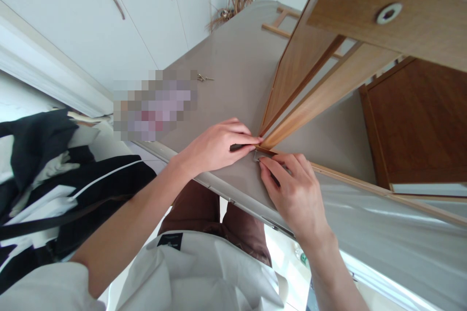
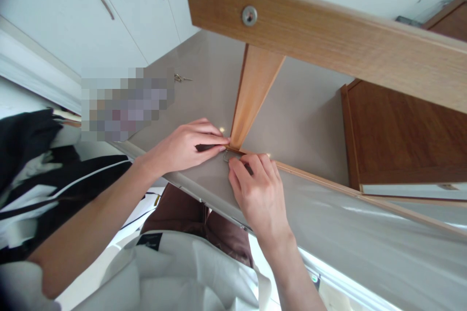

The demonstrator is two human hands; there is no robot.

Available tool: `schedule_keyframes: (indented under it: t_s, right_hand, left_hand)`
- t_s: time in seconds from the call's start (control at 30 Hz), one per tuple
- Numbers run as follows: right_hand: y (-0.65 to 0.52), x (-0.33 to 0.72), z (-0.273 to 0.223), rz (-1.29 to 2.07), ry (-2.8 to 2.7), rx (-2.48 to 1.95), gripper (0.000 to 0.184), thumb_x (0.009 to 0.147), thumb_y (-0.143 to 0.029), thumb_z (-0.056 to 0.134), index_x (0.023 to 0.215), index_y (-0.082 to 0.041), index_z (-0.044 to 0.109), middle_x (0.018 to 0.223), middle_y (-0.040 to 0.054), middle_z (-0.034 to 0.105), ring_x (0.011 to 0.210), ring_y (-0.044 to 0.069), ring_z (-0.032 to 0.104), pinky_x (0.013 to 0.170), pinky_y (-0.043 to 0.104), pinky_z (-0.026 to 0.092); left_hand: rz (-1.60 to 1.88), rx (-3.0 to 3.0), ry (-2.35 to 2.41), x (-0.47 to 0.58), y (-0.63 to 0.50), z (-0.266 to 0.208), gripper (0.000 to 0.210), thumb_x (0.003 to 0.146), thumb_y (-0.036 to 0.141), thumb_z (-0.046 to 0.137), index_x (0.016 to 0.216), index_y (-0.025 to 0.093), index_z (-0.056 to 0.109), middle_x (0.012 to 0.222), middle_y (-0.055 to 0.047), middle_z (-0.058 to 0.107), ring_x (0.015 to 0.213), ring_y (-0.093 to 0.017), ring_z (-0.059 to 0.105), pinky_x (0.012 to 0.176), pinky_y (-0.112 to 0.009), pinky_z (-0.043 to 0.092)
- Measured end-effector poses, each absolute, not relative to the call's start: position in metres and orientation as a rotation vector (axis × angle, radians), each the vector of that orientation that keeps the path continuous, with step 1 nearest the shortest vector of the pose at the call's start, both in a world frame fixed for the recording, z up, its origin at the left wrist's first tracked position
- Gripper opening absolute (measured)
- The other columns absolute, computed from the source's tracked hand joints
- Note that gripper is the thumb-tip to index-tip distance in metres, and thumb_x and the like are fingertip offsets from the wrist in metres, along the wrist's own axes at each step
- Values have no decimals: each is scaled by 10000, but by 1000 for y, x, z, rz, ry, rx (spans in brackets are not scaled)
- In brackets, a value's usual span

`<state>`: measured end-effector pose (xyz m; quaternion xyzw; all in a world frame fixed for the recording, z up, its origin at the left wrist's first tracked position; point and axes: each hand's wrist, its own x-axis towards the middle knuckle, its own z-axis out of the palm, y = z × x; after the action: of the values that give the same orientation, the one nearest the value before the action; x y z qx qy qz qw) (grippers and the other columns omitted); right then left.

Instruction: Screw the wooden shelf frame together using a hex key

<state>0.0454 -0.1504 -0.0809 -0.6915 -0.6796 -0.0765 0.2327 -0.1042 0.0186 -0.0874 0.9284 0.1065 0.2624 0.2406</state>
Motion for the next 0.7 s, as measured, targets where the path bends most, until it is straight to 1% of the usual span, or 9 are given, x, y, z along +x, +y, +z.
schedule_keyframes:
  t_s: [0.1,0.37,0.5,0.6,0.7]
  right_hand:
    - [-150,47,-82,-174,-1869,-1885,121,964,-178,600,1020,-185,707,964,63,678,894,193,558,883,369,473]
    - [-157,52,-79,-69,-1896,-1815,139,960,-155,602,1071,-184,681,997,59,674,919,187,581,893,360,483]
    - [-156,49,-74,-129,-1905,-1791,137,942,-127,609,1046,-153,694,918,73,602,854,181,529,832,340,495]
    - [-152,45,-70,-167,-1920,-1772,131,937,-106,602,1022,-126,699,919,87,557,856,186,498,795,332,494]
    - [-148,44,-70,-163,-1938,-1791,141,946,-111,592,1039,-133,695,935,89,544,869,191,491,783,334,492]
  left_hand:
    - [720,2536,285,-104,19,-88,231,985,246,585,1135,209,757,1000,-43,745,960,-166,638,869,-298,539]
    - [712,2527,286,-104,18,-86,233,989,242,579,1144,225,752,1002,-47,742,963,-168,642,863,-302,542]
    - [704,2532,294,-105,18,-86,238,988,237,579,1155,225,748,1007,-44,742,971,-168,640,863,-298,544]
    - [715,2529,289,-105,19,-88,241,983,234,585,1163,222,745,1011,-45,743,978,-171,642,871,-302,547]
    - [720,2530,288,-105,19,-89,247,978,223,590,1175,217,738,1023,-49,743,993,-176,642,888,-313,548]
